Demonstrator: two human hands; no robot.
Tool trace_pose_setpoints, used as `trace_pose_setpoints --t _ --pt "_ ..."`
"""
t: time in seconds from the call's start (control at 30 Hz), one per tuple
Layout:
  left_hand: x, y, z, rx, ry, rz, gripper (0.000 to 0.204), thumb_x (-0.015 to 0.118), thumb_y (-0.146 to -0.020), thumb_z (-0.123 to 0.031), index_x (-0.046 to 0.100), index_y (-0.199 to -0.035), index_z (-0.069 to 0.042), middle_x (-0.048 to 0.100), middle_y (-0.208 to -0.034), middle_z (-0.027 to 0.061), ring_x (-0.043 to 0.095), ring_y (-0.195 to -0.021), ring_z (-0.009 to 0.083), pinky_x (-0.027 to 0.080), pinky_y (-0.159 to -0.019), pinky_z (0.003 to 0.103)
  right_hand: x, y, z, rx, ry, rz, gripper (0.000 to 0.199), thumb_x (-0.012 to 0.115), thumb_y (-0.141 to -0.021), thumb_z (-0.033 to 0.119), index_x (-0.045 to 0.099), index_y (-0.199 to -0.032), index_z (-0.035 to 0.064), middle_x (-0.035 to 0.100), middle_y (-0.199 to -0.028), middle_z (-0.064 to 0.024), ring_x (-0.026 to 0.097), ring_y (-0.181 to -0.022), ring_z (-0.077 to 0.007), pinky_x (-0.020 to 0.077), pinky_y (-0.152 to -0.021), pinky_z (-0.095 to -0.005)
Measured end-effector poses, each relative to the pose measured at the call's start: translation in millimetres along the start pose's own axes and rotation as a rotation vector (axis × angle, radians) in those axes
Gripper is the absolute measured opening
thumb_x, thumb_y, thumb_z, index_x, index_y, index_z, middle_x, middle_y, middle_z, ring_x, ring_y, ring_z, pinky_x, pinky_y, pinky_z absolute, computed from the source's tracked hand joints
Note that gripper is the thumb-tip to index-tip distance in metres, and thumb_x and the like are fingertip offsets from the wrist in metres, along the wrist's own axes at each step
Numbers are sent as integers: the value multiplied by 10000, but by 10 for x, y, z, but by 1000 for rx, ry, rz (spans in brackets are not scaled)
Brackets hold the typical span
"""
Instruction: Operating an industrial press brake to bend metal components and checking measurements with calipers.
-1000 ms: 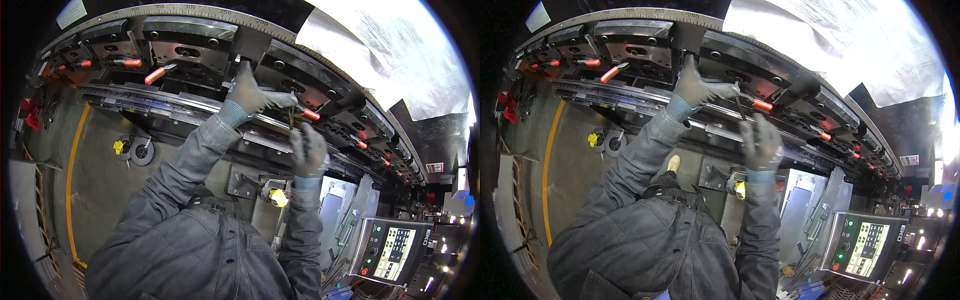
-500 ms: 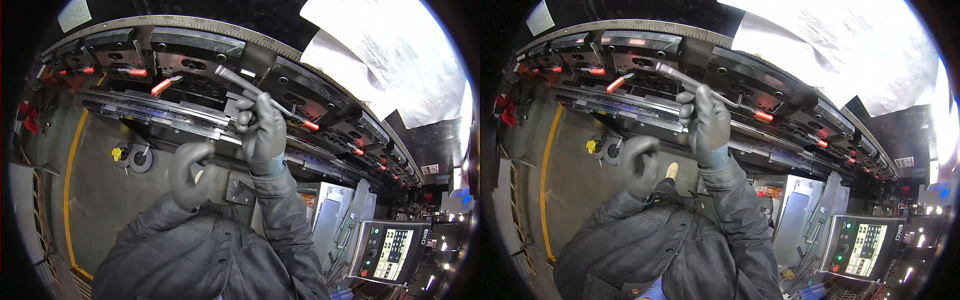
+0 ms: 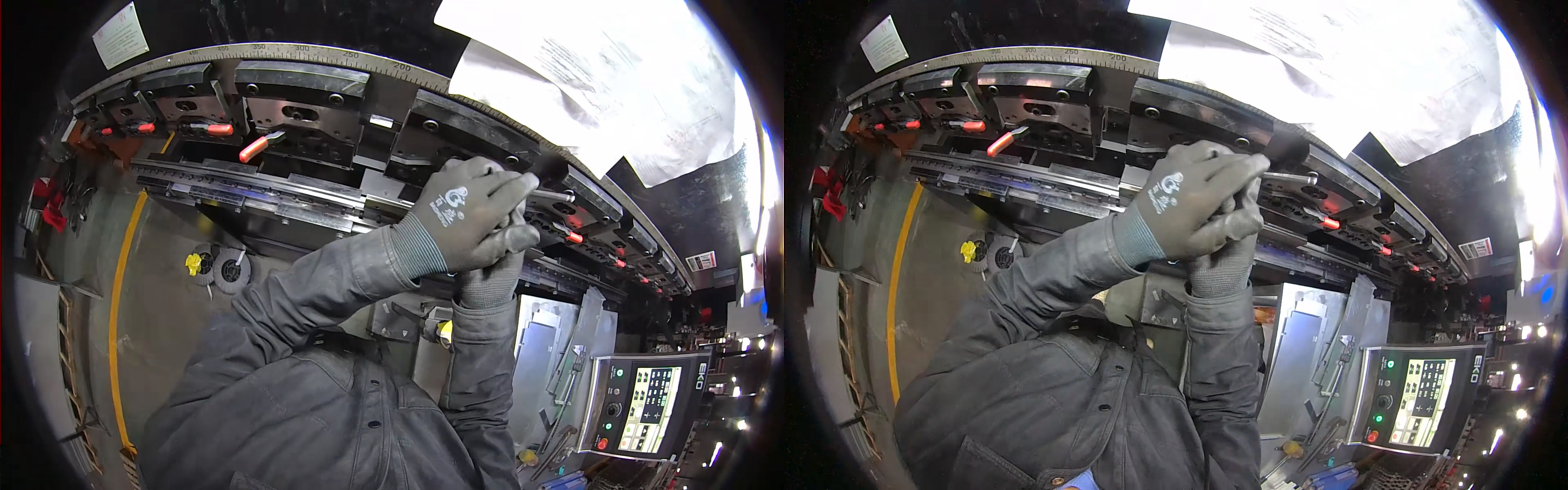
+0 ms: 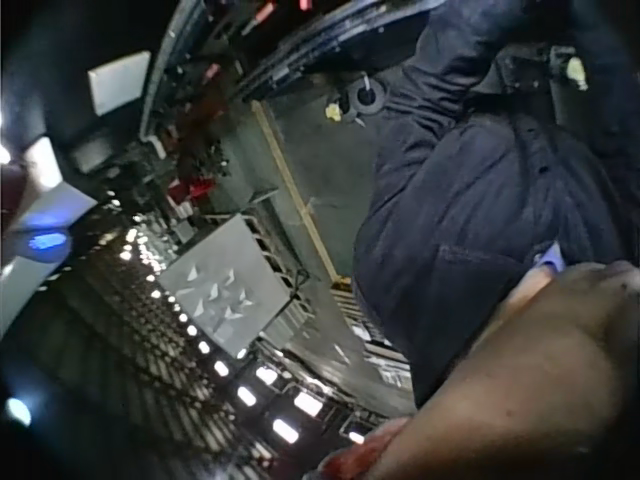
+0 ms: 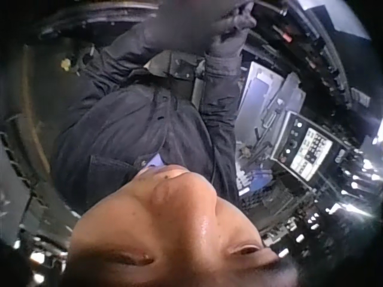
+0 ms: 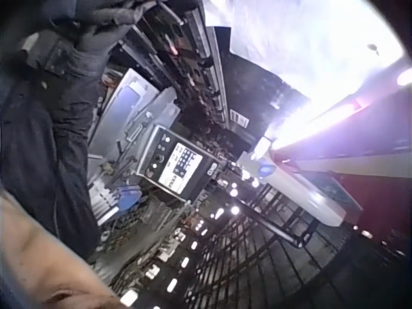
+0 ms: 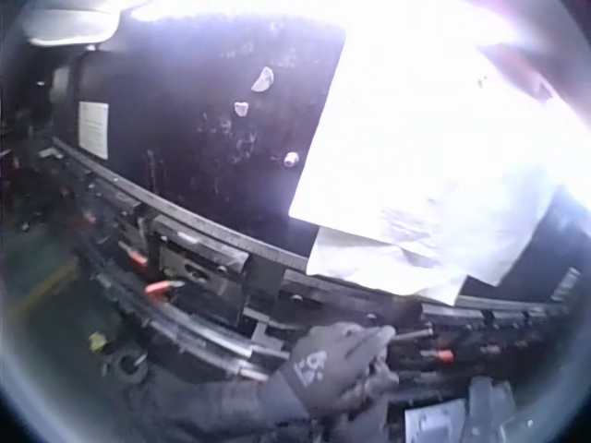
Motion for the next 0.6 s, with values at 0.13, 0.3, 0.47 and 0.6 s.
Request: trace_pose_setpoints --t 0.13,0.3,0.47,0.6 --pt "177 193 -31 62 -110 35 335 508 -842 -351 559 -967 -44 568 -796 66 513 -726 199 421 -652 335 -369 108 -131 169 -71 9 377 511 -822 24 423 -1188 22 486 -1173 -103 498 -1030 -179 426 -882 -268" --pt "261 374 86 119 -248 169 276 513 -829 -365 547 -773 -97 514 -691 47 496 -733 194 404 -677 351 -930 128 -354 164 333 -144 355 500 -829 82 447 -1178 47 493 -1175 -103 516 -989 -184 442 -838 -266" --pt "343 433 171 233 -339 370 293 542 -777 -372 515 -622 -124 480 -629 49 484 -731 201 390 -731 356 -694 63 -271 -229 1203 -78 307 424 -913 252 516 -1153 85 559 -1048 -80 555 -835 -170 453 -732 -247" --pt "169 414 198 255 -190 296 248 580 -729 -322 494 -591 -135 488 -624 48 491 -740 199 395 -723 349 -233 -227 -648 -87 965 -35 285 425 -923 248 525 -1106 55 567 -944 -73 535 -735 -139 440 -648 -226"
Point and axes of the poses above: each hand's wrist, its own y-axis away from the middle knuckle, its own x-axis out of the palm, z = x × y, the point moved 6 cm from there along -y, towards the middle knuckle
